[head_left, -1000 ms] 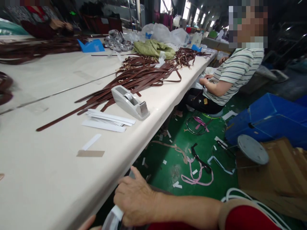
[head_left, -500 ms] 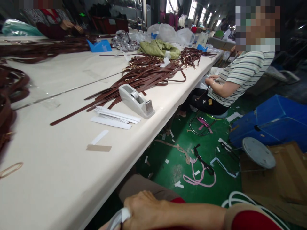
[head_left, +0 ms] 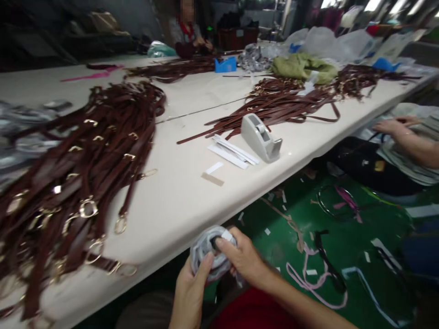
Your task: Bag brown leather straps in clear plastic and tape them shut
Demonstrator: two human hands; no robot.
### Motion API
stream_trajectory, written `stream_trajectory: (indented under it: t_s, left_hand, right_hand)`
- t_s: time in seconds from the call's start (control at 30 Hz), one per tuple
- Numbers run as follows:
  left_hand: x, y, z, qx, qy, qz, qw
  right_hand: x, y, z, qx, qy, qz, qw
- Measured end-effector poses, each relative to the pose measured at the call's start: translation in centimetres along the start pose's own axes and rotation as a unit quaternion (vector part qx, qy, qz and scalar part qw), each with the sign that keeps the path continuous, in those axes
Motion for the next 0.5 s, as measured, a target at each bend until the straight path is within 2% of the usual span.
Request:
stream_trajectory:
  t_s: [0.07, 0.13, 0.2, 0.3, 0.4, 0.5]
  left_hand:
    - [-0.6, -0.4, -0.1, -0.016, -0.012, 0.027, 0.999]
    - [-1.1, -0.9, -0.2, -0.018, -0.050, 0.022, 0.998]
    - [-1.7, -1.4, -0.1, 0.009, -0.101, -0.001, 0.995]
    - [-2.9, -2.0, -0.2, 0.048, -0.161, -0.013, 0.986]
    - [-3.6, -2.3, -1.3, 0.031, -0.148, 0.022, 0.988]
    - [-2.5, -2.3, -2.2, 0.005, -0.143, 0.028, 0.989]
  right_hand:
    - [0.2, 0.1, 0.6, 0.022, 0.026, 0.000, 0.999]
    - [0.6, 0.3, 1.1, 0.035, 0.047, -0.009, 0.998]
    - [1.1, 0.7, 1.4, 0.043, 0.050, -0.015, 0.998]
    - [2.0, 1.5, 1.7, 0.051, -0.005, -0.030, 0.998]
    - [2.6, 1.8, 2.6, 0.078, -0.043, -0.071, 0.994]
    - [1.6, 1.6, 3.6, 0.096, -0.072, -0.070, 0.990]
Point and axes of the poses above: each hand's wrist, its own y-axis towards the middle knuckle, its own z-axis out of the palm, x = y × z, the point moved 7 cm from there along y, towards the middle knuckle, and after that the axes turned 11 degrees about -z, right-handed, at the moved point
